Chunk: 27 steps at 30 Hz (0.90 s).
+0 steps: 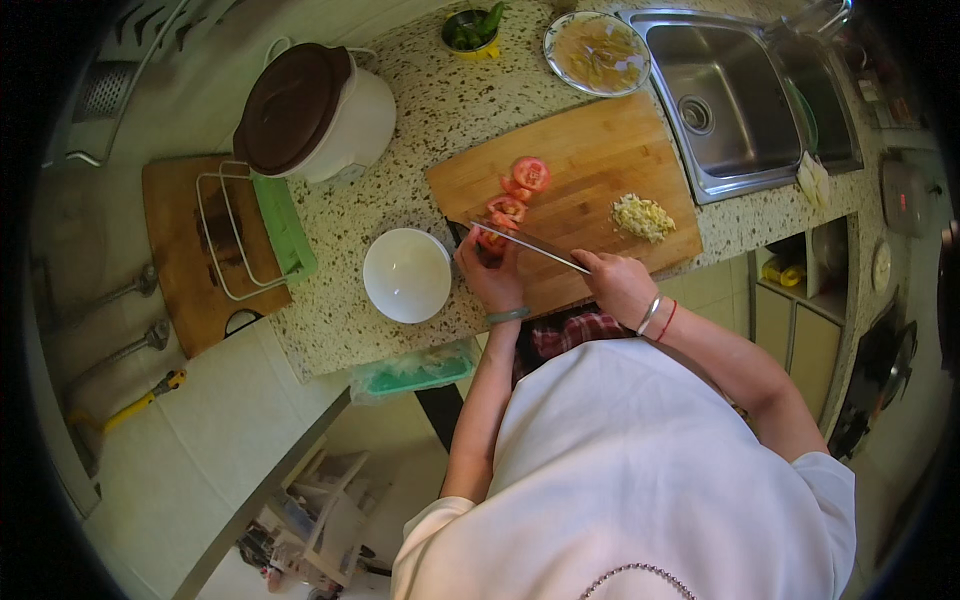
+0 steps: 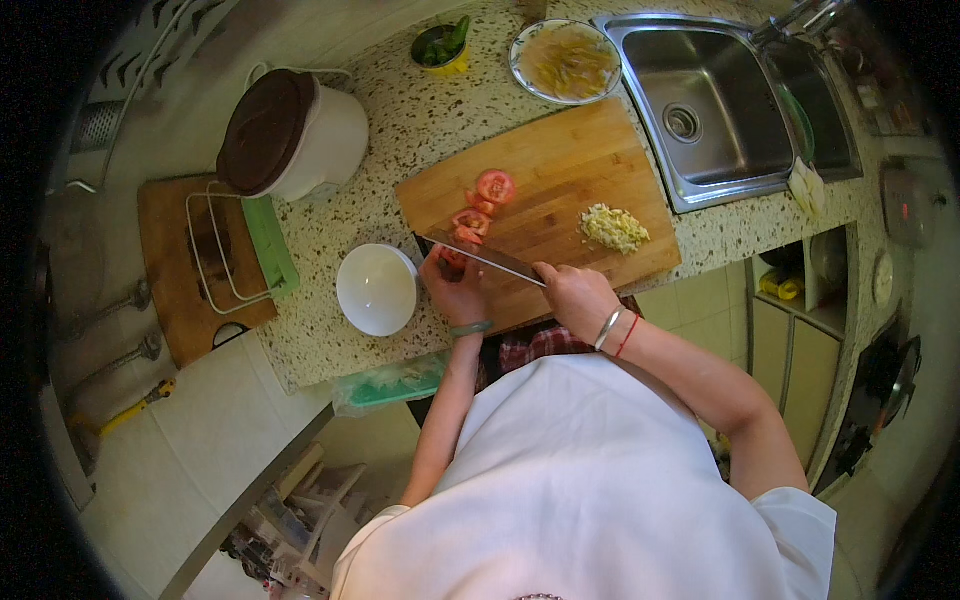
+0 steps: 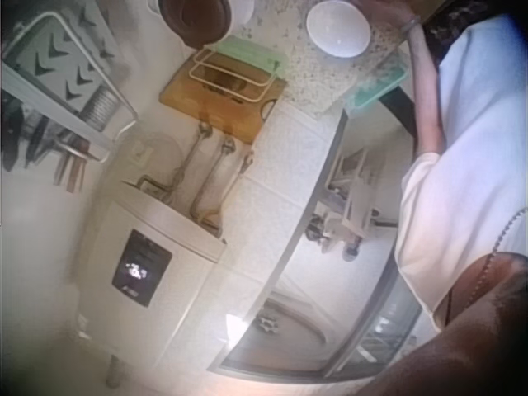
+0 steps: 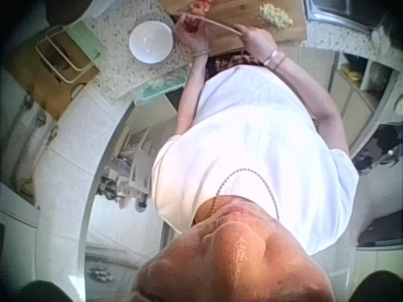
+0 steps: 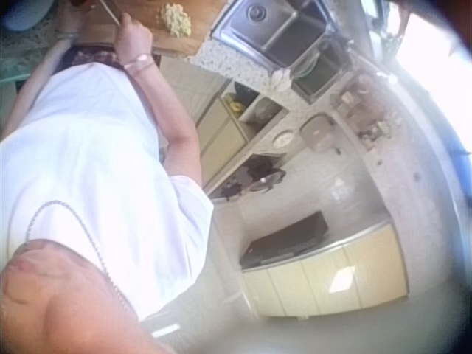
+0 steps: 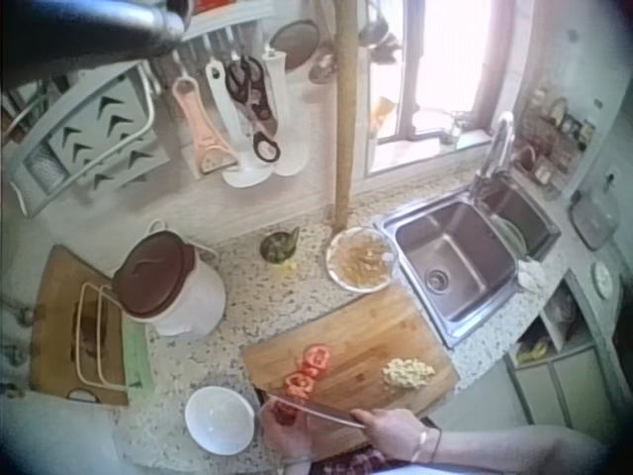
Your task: The person retrieves a tomato from a plastic bag, washes it under a kitchen faucet, and places it on a wooden cutting board. They then slice the tomato into wedges using a cleaver and transfer the pieces into a white bowl. Finally, the person rinses the cleaver under running water.
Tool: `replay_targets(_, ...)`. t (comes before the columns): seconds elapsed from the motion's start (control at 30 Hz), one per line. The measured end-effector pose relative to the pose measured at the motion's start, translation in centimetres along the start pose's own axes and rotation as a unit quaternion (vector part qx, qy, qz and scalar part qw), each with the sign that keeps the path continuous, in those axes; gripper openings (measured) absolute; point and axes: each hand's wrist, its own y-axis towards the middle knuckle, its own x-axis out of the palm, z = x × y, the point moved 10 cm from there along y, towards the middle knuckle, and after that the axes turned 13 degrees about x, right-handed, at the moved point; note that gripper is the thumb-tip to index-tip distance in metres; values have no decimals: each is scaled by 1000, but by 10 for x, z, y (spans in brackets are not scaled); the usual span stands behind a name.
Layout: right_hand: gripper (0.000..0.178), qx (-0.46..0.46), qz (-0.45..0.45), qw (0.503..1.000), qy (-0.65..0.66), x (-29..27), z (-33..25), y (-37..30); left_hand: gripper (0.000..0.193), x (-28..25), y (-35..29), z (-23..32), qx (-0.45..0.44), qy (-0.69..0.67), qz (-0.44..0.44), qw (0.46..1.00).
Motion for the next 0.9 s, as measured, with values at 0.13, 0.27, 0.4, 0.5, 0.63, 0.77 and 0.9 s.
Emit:
replay_targets(0.13, 28, 40, -34, 998, -39, 6, -8, 9, 47, 2, -2, -12, -20, -28, 11, 999)
replay_targets(0.27, 22, 23, -28, 997, -73, 11, -22, 22, 49, 5, -5, -18, -80, -69, 6, 994)
replay_targets(0.4, 17, 9, -32, 996, -78, 14, -37, 41, 48, 3, 2, -6, -14, -5, -4, 1000)
replay_targets(0.5, 13, 19, -40, 996, -74, 14, -36, 47, 50, 3, 3, -3, -15, -3, -2, 1000)
replay_targets(0.63, 14, 47, -64, 993, -83, 13, -12, 30, 51, 5, 0, -11, -57, -44, 3, 997)
replay_targets(0.77, 16, 56, -84, 991, -87, 14, 0, 24, 49, 2, 6, 5, -10, -10, -15, 1000)
replay_targets(0.9, 15, 35, -70, 993, -90, 22, -15, 47, 49, 2, 9, 5, -27, -42, -14, 999)
